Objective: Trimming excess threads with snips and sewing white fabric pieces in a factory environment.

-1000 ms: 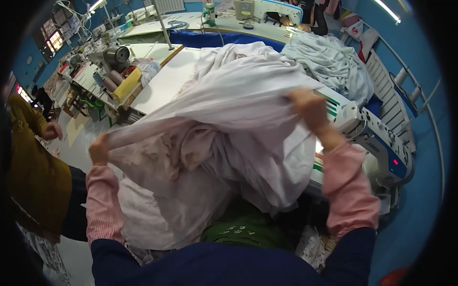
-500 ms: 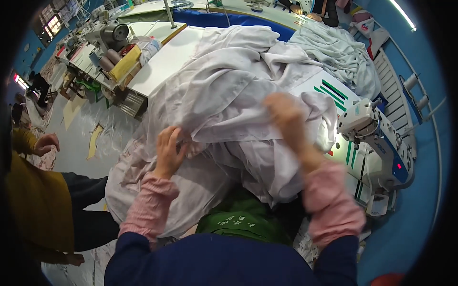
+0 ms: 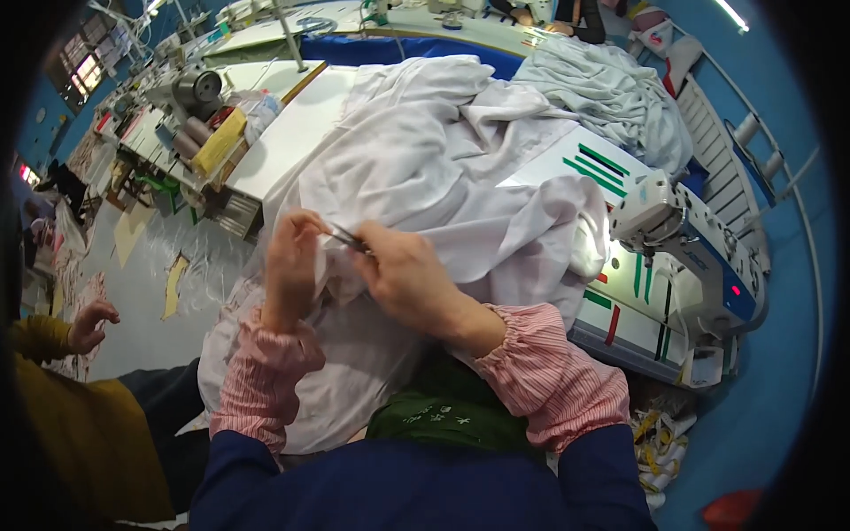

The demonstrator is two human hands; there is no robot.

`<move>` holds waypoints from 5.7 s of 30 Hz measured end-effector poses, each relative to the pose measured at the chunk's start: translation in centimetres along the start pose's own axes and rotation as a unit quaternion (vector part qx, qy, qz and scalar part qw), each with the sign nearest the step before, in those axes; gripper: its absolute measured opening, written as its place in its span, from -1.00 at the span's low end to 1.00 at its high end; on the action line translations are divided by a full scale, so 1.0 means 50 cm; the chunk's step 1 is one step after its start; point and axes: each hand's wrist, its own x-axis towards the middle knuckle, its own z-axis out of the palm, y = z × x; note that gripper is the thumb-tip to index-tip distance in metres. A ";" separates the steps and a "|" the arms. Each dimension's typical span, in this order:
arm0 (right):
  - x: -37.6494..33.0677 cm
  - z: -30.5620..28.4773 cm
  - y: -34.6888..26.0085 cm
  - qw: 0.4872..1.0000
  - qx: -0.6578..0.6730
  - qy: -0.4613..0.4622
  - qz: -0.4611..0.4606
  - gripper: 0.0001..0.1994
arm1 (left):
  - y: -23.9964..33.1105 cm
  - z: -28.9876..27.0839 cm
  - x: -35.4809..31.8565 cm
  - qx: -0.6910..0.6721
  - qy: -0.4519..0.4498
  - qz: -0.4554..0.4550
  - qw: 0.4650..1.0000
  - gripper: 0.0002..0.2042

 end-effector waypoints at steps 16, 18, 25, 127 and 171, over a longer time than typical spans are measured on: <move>0.024 -0.419 0.026 0.868 -0.484 0.088 -0.065 -0.84 | 0.009 -0.376 0.162 0.581 0.094 0.292 0.754 -0.91; 0.013 -0.484 0.069 0.847 -0.518 0.095 -0.074 -0.80 | -0.097 -0.498 0.165 0.651 0.140 0.246 0.705 -0.90; 0.012 -0.766 0.024 0.615 -0.688 0.272 0.274 -0.60 | -0.428 -0.800 -0.031 0.622 0.091 -0.350 0.695 -0.75; -0.069 -0.116 0.062 0.998 -0.040 -0.023 0.049 -0.82 | -0.043 0.004 -0.023 0.297 -0.003 0.430 0.852 -0.76; -0.141 -0.165 0.122 0.941 0.092 0.017 0.324 -0.74 | -0.011 0.197 -0.054 -0.409 -0.148 -0.199 0.878 -0.80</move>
